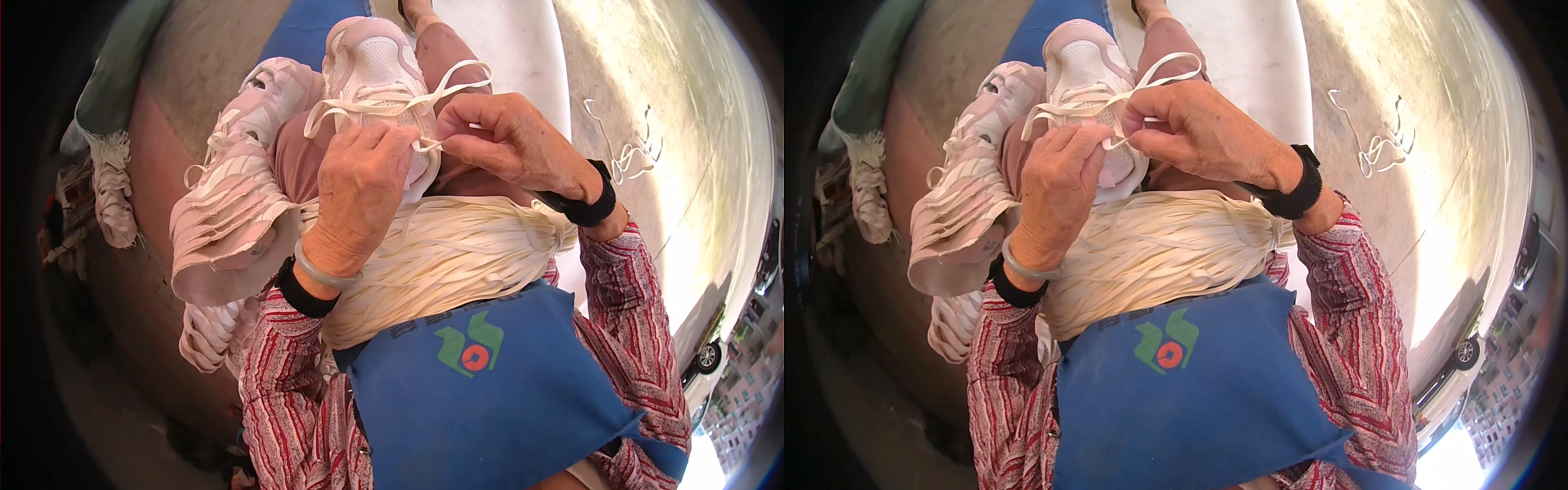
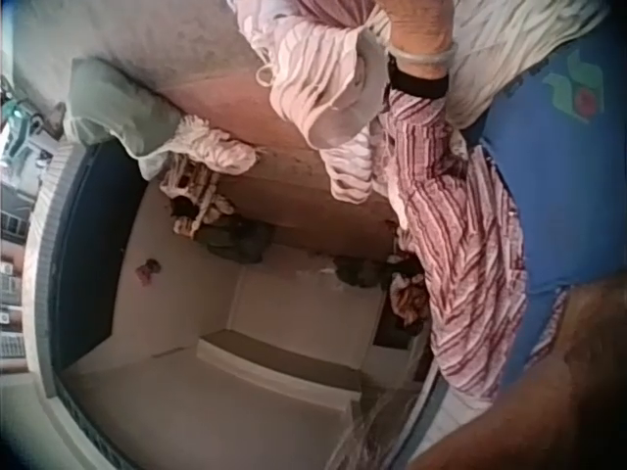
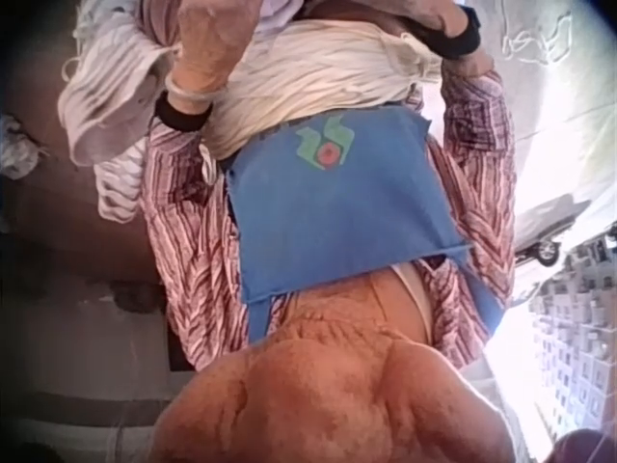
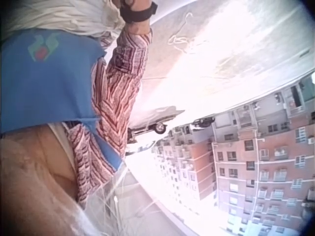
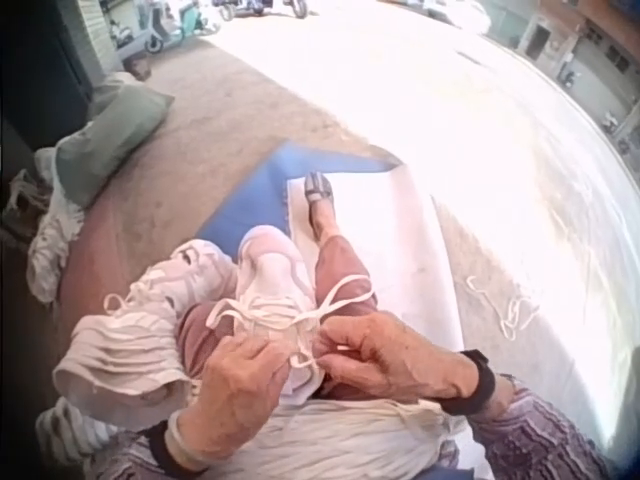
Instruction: Lacing or adjusting the laces of a pink and white sneaker.
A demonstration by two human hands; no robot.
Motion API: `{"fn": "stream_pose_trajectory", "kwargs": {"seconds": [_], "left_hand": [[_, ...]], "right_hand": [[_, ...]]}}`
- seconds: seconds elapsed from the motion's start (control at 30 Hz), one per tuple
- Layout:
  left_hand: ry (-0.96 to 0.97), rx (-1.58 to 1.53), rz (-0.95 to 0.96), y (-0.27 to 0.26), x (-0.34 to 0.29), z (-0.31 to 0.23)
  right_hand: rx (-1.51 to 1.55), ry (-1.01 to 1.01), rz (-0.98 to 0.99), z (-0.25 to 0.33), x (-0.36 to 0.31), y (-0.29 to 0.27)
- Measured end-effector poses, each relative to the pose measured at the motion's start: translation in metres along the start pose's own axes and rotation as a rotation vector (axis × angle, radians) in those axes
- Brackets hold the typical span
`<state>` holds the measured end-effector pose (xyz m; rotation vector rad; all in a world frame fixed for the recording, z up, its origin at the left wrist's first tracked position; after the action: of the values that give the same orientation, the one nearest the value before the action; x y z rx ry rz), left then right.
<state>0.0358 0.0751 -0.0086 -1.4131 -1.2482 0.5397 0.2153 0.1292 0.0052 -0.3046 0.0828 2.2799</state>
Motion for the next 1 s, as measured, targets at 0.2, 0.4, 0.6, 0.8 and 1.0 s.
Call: {"fn": "stream_pose_trajectory", "kwargs": {"seconds": [0.2,0.4,0.6,0.8,1.0], "left_hand": [[0.022,-0.693,0.068,-0.018,0.007,-0.065],[0.105,-0.832,0.209,-0.009,0.008,-0.101],[0.103,-1.077,0.226,-0.012,-0.011,-0.110],[0.153,-1.185,0.351,-0.020,-0.005,-0.122],[-0.456,-1.224,0.638,-0.030,-0.020,-0.050]], "right_hand": [[0.205,0.092,-0.006,0.025,-0.012,-0.011],[0.248,0.019,-0.017,0.010,-0.009,-0.006],[0.114,0.088,-0.057,0.009,0.004,0.012],[-0.200,-0.007,0.001,0.004,0.015,0.022],[-0.560,-0.193,-0.174,-0.013,0.021,0.034]]}}
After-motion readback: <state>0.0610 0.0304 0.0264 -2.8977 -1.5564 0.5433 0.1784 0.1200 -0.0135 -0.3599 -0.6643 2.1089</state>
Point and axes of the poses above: each hand's wrist, its own x-axis towards the middle knuckle, its own y-axis out of the palm, z = x × y, the point moved 3 cm from there along x, towards the middle knuckle, and after that the axes turned 15 degrees about x, right-handed, at the moved point
